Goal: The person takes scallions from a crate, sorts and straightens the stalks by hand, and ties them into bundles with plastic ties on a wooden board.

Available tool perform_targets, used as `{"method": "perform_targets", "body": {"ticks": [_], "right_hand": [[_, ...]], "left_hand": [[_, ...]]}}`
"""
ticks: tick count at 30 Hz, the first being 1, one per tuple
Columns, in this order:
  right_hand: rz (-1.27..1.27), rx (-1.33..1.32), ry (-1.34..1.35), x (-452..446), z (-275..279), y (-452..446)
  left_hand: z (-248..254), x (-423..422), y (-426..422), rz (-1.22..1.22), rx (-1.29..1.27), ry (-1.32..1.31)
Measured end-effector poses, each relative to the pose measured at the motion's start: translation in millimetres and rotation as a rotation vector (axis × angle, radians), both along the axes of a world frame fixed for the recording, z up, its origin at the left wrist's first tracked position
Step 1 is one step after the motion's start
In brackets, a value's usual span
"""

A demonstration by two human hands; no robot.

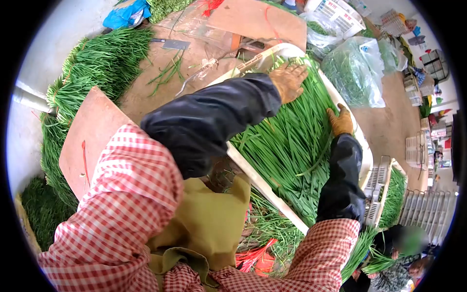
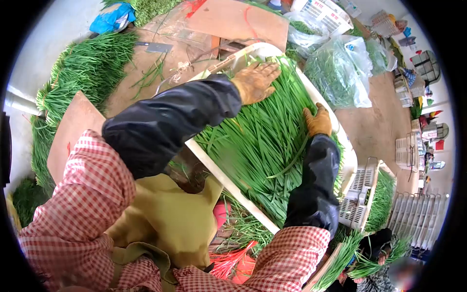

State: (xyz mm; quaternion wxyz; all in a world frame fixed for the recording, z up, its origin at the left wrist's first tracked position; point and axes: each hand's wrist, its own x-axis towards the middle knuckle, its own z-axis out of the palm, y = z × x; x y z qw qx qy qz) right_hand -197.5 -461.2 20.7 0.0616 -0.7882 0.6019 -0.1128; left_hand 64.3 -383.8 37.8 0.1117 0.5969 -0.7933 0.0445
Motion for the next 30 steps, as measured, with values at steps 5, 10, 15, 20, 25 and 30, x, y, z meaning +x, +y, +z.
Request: {"method": "perform_targets", "body": {"ticks": [5, 10, 15, 20, 25, 30], "right_hand": [[0.115, 0.283, 0.034, -14.2, -34.6, -60.7], [0.070, 0.391, 0.090, 0.2, -49.7, -97.3], [0.075, 0.353, -0.146, -6.8, -63.1, -84.5], [-0.128, 0.182, -0.625, -19.5, -78.7, -61.2], [-0.008, 0.309, -1.209, -27.0, -89.8, -66.4], [-0.048, 0.286, -1.232, -40.3, -109.2, -71.9]], "left_hand": [[-45.8, 1.1, -7.1, 0.101, 0.239, 0.078], [-49.8, -2.5, 5.9, 0.150, 0.146, 0.080], [-59.5, -0.4, 4.6, 0.151, 0.082, 0.105], [-69.8, 2.5, 9.7, 0.138, -0.041, 0.172], [-60.0, 2.9, 17.0, 0.127, -0.145, 0.277], [-31.9, -0.4, 14.2, 0.036, -0.240, 0.450]]}}
